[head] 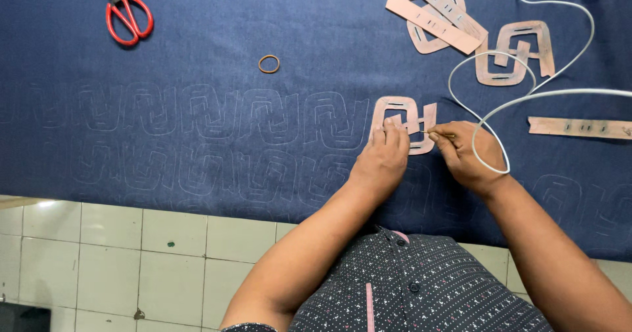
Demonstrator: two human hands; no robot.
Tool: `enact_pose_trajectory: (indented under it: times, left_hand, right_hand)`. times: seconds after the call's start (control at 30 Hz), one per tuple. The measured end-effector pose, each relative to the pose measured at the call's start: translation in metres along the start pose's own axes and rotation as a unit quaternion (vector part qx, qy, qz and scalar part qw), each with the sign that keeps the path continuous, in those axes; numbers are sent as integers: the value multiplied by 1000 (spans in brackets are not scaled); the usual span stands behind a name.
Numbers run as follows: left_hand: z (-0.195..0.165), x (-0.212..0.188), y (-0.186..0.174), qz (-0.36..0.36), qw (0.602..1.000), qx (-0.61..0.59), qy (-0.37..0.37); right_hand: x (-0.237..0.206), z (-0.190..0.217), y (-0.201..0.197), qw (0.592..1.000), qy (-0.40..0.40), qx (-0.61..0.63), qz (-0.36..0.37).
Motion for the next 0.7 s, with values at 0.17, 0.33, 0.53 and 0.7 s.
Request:
enact_pose_trajectory:
  times: [0.17, 0.33, 0.53, 0.7]
  left_hand:
    - [3, -3, -9, -12, 1000, -18, 17]
    - [10, -5, -19, -27, 997, -72, 5]
    - [42, 1, -7, 55, 978, -183, -87]
    - [49, 7, -6, 49, 979, -183, -81]
  right_hand:
    - [-1, 7, 1, 1000, 5, 5, -14]
    - [4, 15, 12, 999, -25, 36, -6]
    - [7, 16, 19, 1000, -14, 9, 6]
    - [24, 15, 22, 999, 1, -52, -9]
Point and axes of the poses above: each hand's wrist, its own x-axis towards the middle knuckle, its own y-axis out of the palm, z = x × y, the point moved 10 cm from there along x, towards the middle knuckle, and after that the axes turned 3 degrees about -x, right-handed, at the moved point
